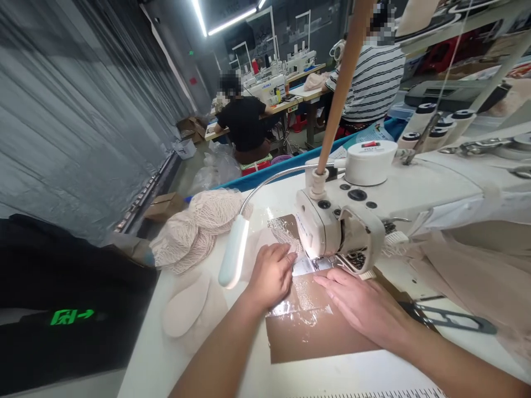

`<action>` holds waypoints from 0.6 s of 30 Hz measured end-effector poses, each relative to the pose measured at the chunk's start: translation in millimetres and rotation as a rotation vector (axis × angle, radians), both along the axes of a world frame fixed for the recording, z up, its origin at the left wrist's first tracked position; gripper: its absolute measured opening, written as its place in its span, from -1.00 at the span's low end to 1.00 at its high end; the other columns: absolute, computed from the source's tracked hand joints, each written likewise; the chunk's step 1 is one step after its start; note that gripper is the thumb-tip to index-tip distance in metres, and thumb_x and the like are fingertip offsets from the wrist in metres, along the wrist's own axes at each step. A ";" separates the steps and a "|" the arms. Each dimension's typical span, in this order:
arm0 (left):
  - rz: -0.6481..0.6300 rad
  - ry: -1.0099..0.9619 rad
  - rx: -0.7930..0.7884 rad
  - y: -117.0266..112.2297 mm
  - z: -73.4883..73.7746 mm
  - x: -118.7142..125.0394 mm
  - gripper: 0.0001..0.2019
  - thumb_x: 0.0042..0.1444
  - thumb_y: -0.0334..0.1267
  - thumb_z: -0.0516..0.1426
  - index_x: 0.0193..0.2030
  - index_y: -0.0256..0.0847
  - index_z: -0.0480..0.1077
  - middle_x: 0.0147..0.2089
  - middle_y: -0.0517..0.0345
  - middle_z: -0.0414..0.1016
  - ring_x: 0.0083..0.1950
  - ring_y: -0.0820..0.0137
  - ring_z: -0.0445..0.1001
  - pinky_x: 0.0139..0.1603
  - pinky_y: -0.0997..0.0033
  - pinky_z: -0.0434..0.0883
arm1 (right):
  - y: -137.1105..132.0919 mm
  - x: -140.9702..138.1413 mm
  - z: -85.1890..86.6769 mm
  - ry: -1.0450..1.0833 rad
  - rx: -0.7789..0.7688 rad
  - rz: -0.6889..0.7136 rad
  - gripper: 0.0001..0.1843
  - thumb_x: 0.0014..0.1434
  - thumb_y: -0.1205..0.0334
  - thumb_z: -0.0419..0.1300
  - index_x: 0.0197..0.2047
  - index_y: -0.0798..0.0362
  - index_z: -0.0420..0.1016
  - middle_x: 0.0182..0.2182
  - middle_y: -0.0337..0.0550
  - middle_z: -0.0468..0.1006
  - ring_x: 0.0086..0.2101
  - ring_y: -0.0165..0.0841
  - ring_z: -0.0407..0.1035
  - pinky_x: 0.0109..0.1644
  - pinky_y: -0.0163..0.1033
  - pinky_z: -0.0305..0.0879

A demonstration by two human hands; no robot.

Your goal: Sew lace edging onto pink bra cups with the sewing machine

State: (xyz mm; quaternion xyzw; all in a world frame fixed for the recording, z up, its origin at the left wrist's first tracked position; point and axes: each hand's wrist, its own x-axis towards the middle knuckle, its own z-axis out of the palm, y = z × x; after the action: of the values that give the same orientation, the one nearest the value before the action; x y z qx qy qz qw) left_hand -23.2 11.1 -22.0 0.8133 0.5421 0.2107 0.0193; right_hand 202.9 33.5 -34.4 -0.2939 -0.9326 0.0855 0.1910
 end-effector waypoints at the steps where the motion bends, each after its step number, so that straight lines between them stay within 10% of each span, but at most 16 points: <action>1: 0.018 -0.006 0.009 0.5 -1.5 -1.7 -0.65 0.13 -0.41 0.02 0.06 -0.22 0.38 0.13 -0.07 0.39 0.12 0.14 0.29 0.10 -0.02 0.27 | 0.6 0.1 -1.8 0.019 0.003 -0.006 -0.58 0.20 0.44 -0.10 -0.01 0.07 0.48 -0.29 -0.10 0.54 -0.43 -0.37 0.39 -0.42 -0.28 0.25; 8: 0.200 -0.027 0.050 1.2 -6.7 -7.9 -0.66 0.08 -0.43 0.04 0.01 -0.18 0.40 0.10 -0.03 0.39 0.14 0.16 0.28 0.14 0.00 0.29 | 7.9 5.0 -19.8 0.093 0.025 0.037 -0.63 0.26 0.31 -0.08 0.01 -0.03 0.46 -0.28 -0.10 0.55 -0.46 -0.32 0.43 -0.41 -0.21 0.33; 13: 0.311 0.061 -0.041 -18.9 17.3 -19.2 -0.62 0.13 -0.24 0.06 0.11 -0.15 0.30 0.12 -0.04 0.36 0.13 0.10 0.30 0.10 0.03 0.33 | 18.6 8.1 -30.6 0.175 0.156 0.136 -0.67 0.22 0.26 -0.03 -0.03 -0.05 0.46 -0.22 -0.10 0.58 -0.40 -0.24 0.50 -0.48 -0.18 0.36; 18: 0.801 0.055 -0.031 -81.2 45.1 -75.5 -0.56 0.16 -0.13 0.04 0.12 -0.33 0.23 0.16 -0.27 0.30 0.23 -0.04 0.18 0.22 -0.16 0.10 | 23.2 10.9 -38.9 0.221 0.182 0.168 -0.67 0.18 0.26 0.00 -0.05 -0.07 0.47 -0.25 -0.12 0.59 -0.35 -0.19 0.51 -0.45 -0.12 0.38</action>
State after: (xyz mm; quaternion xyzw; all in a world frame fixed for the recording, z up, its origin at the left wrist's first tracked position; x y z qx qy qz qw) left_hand -98.7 -70.1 23.1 0.5424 0.8197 0.1714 -0.0670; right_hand 213.8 56.7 -73.3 -0.1851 -0.9312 0.0480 0.3103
